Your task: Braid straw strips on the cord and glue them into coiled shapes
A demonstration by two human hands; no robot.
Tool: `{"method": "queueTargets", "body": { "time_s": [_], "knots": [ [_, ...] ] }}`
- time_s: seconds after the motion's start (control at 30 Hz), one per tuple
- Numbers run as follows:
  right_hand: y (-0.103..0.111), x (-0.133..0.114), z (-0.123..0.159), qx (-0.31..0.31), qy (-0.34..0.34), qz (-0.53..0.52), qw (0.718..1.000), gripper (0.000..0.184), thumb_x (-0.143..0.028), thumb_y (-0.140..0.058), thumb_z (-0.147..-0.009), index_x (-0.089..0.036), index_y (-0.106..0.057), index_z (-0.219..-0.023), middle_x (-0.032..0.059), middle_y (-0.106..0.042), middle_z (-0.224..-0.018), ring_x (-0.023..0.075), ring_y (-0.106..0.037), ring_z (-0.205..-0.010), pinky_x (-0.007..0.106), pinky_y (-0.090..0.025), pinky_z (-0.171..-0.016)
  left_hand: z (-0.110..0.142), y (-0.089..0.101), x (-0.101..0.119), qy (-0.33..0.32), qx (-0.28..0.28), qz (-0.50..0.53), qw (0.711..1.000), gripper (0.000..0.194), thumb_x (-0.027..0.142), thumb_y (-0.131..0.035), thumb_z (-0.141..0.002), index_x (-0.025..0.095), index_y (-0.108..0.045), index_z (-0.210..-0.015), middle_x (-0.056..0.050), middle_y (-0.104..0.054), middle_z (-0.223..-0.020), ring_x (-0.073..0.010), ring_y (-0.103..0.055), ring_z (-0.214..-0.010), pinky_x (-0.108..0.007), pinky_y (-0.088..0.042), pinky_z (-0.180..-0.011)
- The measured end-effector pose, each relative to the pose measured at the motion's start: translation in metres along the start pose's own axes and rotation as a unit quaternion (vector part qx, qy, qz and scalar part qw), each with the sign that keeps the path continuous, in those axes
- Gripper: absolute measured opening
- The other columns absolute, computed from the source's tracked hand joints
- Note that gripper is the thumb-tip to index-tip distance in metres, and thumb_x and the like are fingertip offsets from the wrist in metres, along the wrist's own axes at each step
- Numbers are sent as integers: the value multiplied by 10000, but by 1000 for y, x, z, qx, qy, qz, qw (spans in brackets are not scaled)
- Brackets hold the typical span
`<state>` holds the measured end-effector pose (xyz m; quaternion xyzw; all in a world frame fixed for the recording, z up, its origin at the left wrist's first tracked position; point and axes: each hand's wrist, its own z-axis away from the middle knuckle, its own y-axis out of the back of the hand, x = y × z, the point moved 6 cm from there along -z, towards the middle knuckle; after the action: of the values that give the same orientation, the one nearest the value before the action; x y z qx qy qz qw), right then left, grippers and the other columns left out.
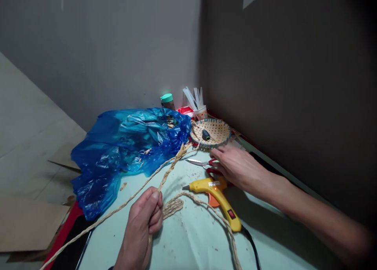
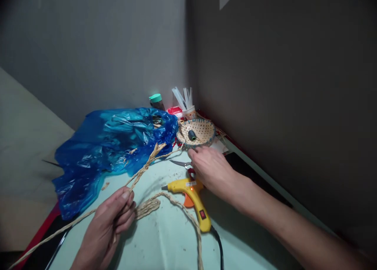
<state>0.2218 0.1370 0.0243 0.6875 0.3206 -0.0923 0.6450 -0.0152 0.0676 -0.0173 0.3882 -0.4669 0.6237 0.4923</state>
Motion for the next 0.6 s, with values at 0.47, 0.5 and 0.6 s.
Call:
{"method": "queueTargets", "body": {
  "time_s": [0.47,0.5,0.6],
  "knots": [
    [-28,28,-22,-175,37,269,946,224,-351,-596,-959,-139,-635,-1022,39,-660,-945,165,-647,-810,349,-552,-742,-10,4,-1,-1,-35,-25,999,323,438,-650,-845,161,-556,-708,110,-253,-510,-49,-128,-455,-159,-116,-394],
    [-29,29,-25,-177,41,269,946,230,-355,-601,-956,-139,-634,-1028,42,-659,-957,169,-647,-820,354,-552,-746,-9,4,-1,1,-38,-26,999,306,425,-644,-853,157,-575,-725,106,-276,-506,-46,-137,-449,-161,-113,-393],
    [-32,33,-31,-168,59,254,951,226,-353,-637,-918,-136,-630,-979,38,-656,-905,172,-636,-778,344,-535,-722,-8,3,-1,-1,-38,-21,999,256,384,-621,-878,149,-618,-779,89,-351,-512,-38,-150,-435,-165,-109,-391]
  ]
}}
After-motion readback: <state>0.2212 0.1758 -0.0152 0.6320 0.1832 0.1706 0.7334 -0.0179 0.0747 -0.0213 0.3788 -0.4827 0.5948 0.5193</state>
